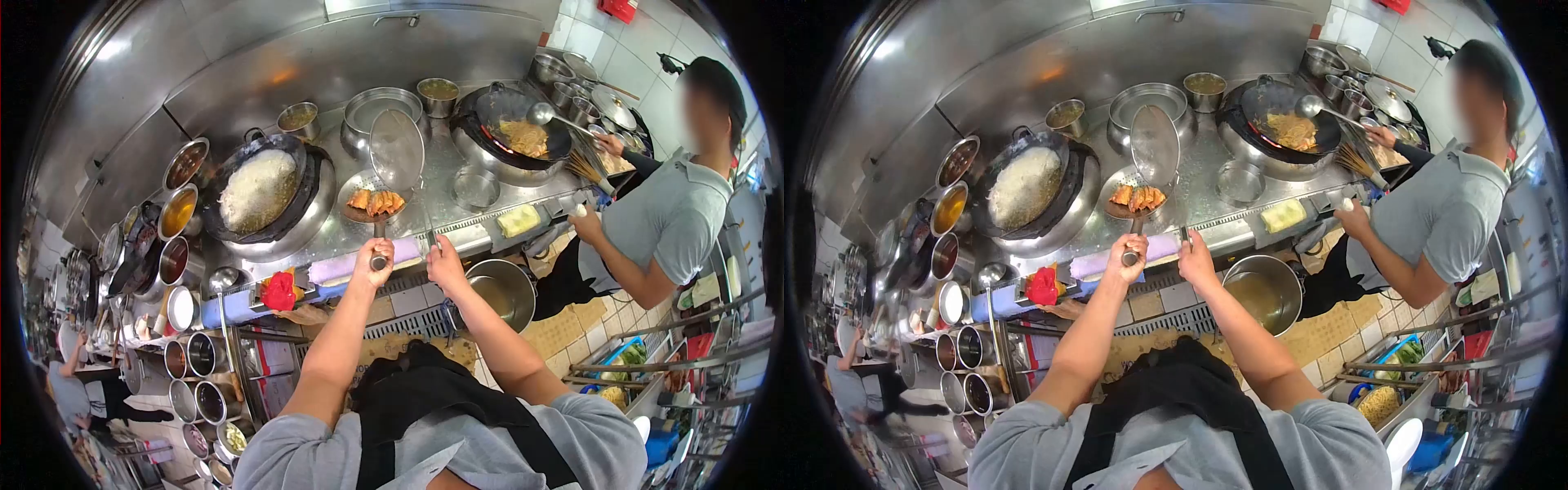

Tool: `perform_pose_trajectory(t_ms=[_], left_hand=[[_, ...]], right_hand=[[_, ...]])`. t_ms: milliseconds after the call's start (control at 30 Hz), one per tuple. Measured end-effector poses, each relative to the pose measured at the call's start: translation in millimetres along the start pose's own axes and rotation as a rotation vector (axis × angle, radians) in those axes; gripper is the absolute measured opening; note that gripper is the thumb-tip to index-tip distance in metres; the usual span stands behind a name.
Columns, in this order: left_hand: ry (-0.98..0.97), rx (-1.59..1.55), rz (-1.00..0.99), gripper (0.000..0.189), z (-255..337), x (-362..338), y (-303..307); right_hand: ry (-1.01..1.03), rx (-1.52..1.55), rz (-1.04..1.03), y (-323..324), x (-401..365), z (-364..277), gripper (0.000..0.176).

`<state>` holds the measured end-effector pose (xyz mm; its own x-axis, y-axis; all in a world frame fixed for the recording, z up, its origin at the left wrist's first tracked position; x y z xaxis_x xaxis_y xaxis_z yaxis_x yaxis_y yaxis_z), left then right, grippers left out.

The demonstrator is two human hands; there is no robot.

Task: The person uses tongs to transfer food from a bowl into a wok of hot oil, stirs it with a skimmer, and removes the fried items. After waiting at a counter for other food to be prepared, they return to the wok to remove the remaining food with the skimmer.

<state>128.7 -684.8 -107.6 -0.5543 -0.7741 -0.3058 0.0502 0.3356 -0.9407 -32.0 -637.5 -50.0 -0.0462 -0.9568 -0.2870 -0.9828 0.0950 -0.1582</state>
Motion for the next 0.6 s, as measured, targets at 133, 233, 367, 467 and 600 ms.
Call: perform_pose_trajectory(t_ms=[133,233,367,467,600], left_hand=[[-0.060,0.254,0.190,0.009,-9.2,6.3,34.2],[-0.043,0.433,0.393,0.017,-29.8,-0.5,31.3],[-0.046,0.536,0.428,0.022,-19.4,-11.9,29.2],[-0.015,0.479,0.435,0.023,-9.8,-13.2,34.7],[-0.006,0.456,0.360,0.031,-15.8,-22.1,33.2]], right_hand=[[0.076,-0.155,0.040,9.6,23.7,65.0,0.034],[0.142,-0.351,-0.027,1.9,28.9,80.3,0.041],[-0.236,0.218,-0.055,-3.9,21.4,25.4,0.045],[-0.195,0.141,-0.096,-1.5,34.8,33.2,0.044],[-0.181,0.016,-0.062,-11.9,44.5,23.8,0.041]])
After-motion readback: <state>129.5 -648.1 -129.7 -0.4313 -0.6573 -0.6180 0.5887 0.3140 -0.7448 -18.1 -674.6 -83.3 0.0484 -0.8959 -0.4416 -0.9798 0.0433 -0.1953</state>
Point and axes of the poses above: each hand's wrist, its own x-axis towards the middle knuckle, its own y-axis out of the back of the hand, z = x × y, the point moved 4 cm from there along x, towards the middle knuckle, and after that the axes turned 6 degrees about x, right-handed, at the moved point
